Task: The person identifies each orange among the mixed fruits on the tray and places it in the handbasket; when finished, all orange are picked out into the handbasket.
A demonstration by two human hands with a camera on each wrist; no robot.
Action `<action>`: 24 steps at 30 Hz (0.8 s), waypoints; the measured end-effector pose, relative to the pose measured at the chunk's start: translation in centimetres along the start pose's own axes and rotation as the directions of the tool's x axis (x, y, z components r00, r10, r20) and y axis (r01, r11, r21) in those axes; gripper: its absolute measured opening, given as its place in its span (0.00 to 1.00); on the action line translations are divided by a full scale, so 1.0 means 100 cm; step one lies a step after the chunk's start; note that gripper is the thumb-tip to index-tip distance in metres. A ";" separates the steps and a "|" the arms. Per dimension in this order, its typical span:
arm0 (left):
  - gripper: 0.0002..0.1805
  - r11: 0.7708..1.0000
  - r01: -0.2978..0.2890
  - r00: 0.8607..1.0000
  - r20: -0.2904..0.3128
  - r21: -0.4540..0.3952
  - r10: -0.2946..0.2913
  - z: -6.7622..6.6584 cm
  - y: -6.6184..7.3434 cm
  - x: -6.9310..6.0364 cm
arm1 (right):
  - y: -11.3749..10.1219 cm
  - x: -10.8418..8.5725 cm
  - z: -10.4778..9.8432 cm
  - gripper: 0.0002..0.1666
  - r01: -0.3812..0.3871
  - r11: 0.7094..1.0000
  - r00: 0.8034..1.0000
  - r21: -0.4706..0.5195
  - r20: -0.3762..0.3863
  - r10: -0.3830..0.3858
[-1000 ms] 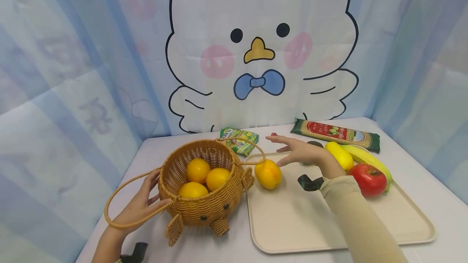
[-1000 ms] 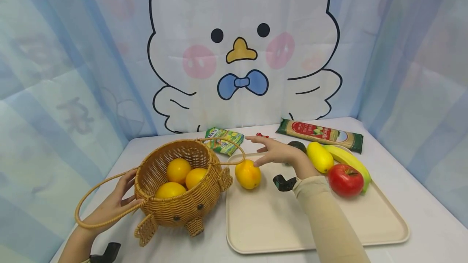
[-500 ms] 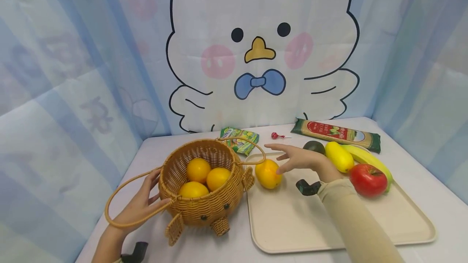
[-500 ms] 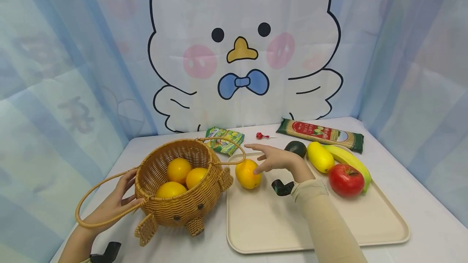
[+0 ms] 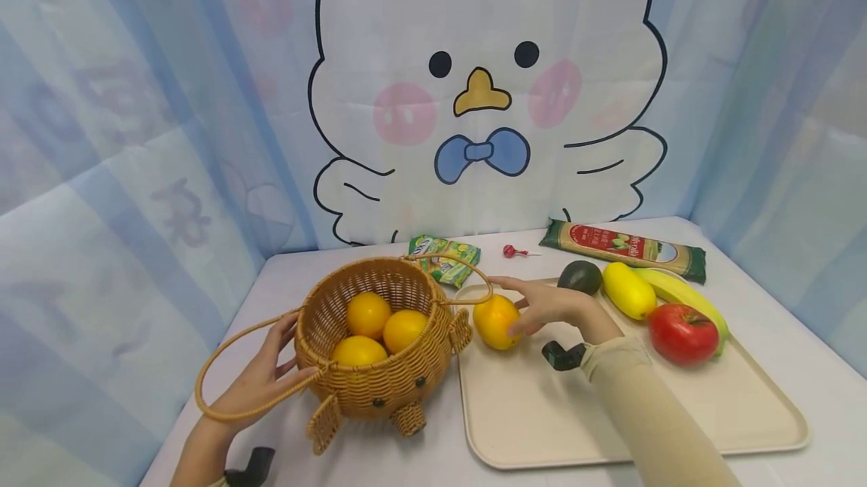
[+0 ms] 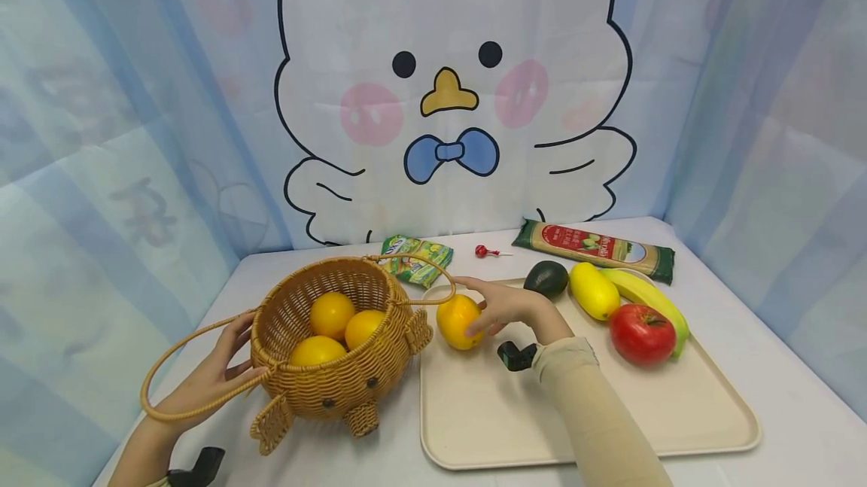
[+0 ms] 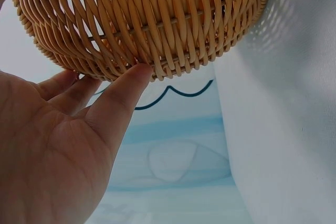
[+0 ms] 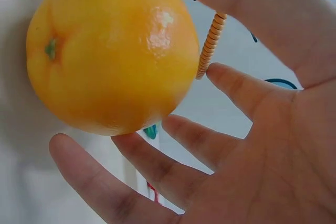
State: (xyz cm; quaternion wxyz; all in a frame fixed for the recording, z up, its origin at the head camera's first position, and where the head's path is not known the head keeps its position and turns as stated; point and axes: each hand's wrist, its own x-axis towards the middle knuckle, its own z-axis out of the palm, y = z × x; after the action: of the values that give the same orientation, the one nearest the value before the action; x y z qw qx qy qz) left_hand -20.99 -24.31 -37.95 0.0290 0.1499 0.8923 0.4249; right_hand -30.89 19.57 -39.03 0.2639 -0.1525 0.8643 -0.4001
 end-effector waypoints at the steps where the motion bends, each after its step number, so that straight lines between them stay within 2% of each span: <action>1: 0.47 1.000 -0.001 1.000 0.000 -0.001 0.001 0.000 0.000 0.000 | 0.000 0.000 0.001 0.57 -0.004 1.000 1.000 0.004 -0.003 0.004; 9: 0.47 1.000 0.011 1.000 0.005 0.000 -0.011 0.000 -0.001 0.001 | 0.010 0.007 0.010 0.62 0.017 0.996 1.000 0.083 -0.027 -0.015; 15: 0.47 1.000 0.007 1.000 0.006 -0.003 -0.007 0.001 -0.001 0.000 | 0.014 0.009 0.016 0.58 -0.007 1.000 0.999 0.021 -0.048 0.008; 24: 0.46 1.000 0.000 1.000 0.002 -0.011 0.000 0.001 -0.002 -0.001 | 0.015 0.009 0.019 0.57 0.058 0.998 0.998 0.035 -0.027 -0.057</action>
State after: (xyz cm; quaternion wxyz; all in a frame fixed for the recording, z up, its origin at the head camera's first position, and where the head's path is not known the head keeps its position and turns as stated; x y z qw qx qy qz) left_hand -20.96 -24.42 -38.19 0.0308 0.1503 0.8899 0.4296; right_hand -30.59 18.96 -41.50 0.2438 -0.1675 0.8556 -0.4248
